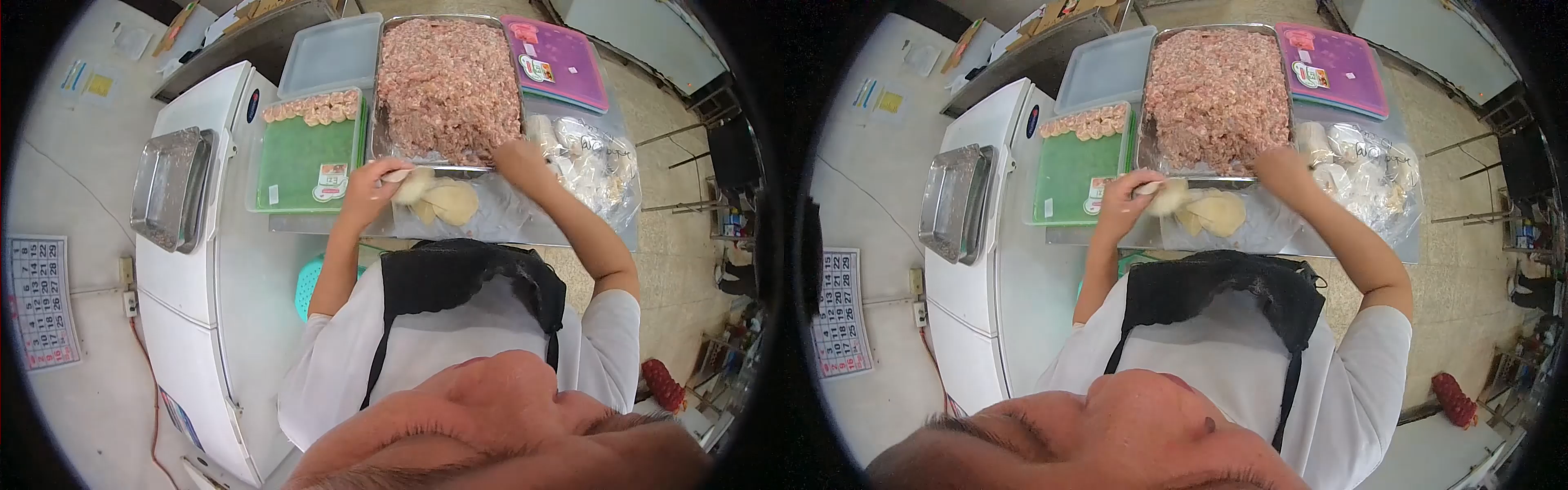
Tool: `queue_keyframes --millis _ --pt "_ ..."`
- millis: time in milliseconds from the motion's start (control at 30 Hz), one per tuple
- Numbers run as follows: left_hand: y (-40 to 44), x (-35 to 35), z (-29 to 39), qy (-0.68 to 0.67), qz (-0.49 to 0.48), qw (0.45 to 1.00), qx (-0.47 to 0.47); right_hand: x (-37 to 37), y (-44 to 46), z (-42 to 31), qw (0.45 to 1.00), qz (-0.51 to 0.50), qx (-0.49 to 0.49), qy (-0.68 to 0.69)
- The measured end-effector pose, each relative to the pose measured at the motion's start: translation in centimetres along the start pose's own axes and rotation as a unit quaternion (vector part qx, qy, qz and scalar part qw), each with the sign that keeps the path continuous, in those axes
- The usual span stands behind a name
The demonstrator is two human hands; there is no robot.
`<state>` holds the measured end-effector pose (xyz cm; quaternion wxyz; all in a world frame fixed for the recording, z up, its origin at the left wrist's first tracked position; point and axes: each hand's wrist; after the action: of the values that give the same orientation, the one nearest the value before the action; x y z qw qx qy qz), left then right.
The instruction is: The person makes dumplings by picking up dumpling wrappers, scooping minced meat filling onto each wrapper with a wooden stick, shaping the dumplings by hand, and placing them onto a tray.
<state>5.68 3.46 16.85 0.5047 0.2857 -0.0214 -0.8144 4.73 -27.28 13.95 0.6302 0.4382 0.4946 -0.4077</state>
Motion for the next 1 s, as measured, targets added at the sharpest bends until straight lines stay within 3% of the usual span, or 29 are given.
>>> queue_keyframes --millis 133,233,367,433,533,633,833,1000 --pt "-0.9 1.8 -0.1 0.081 -0.009 0.996 -0.027 -1.6 0.1 1.0 0.998 0.007 -0.065 -0.009" --pt "-2.0 2.2 -0.3 0.063 0.034 0.994 -0.088 -2.2 2.1 3.9 0.998 -0.067 0.015 0.014" --pt "-1.8 2.7 -0.7 0.014 0.113 0.993 -0.029 2.6 0.8 -0.4 0.993 0.056 -0.107 0.021" --pt "-1.5 3.0 -0.4 -0.040 0.158 0.986 -0.029 2.2 1.1 -0.2 0.996 -0.019 -0.078 0.025" --pt "-2.0 2.8 -0.8 -0.263 0.201 0.929 -0.166 -2.9 1.7 3.7 0.998 -0.037 -0.026 0.044" --pt "-3.2 2.4 -2.8 -0.324 0.275 0.875 -0.231 -1.0 0.6 2.6 0.998 -0.054 -0.037 0.018" --pt "-4.3 0.9 -4.8 -0.458 0.410 0.762 -0.203 0.1 1.9 -4.4 0.998 -0.018 -0.047 0.039" --pt "-4.4 -0.1 -6.5 -0.445 0.454 0.752 -0.176 0.8 4.6 -8.2 0.994 -0.026 -0.077 0.069"
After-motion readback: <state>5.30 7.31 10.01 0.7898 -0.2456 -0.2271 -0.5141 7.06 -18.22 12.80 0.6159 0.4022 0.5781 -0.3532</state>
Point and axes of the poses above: each hand's wrist, its own y-axis towards the middle knuckle, its own x-axis out of the palm, z = x × y, and after that the axes turned 6 degrees about x, right-handed
